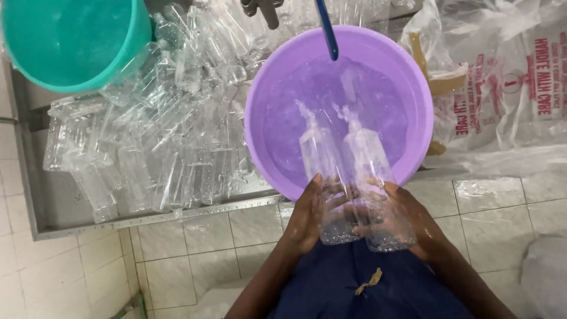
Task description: Washing and rinsing empty plastic bottles in a basin of water on a production line counter.
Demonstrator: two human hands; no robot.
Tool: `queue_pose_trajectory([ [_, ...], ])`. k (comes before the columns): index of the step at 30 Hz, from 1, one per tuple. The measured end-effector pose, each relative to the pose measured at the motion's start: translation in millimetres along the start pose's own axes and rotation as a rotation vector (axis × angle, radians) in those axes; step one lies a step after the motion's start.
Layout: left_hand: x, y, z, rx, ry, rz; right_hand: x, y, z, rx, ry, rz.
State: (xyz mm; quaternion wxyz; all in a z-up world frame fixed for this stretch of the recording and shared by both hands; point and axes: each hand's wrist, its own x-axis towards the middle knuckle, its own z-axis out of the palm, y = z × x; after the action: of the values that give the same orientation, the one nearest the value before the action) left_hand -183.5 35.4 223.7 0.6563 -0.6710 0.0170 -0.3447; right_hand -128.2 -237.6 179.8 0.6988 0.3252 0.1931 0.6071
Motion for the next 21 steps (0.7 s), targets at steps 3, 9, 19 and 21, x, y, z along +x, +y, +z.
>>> queue_pose_trajectory([
  [3,35.1,-36.8,16.2,1.490,0.980,0.875,53.7,54.5,77.3,-0.722,0.355,-0.578],
  [9,19.8,-23.7,16.5,1.623,0.721,0.719,72.4,85.2,86.0,-1.366,1.034,-0.738],
  [19,-29.8,12.3,-4.3,1.340,0.381,0.642,58.7,62.4,31.1,-1.887,1.121,-0.716],
  [21,-31.8,13.2,-6.4,1.265,0.336,0.662,61.7,63.2,31.1,-1.959,1.173,-0.649],
])
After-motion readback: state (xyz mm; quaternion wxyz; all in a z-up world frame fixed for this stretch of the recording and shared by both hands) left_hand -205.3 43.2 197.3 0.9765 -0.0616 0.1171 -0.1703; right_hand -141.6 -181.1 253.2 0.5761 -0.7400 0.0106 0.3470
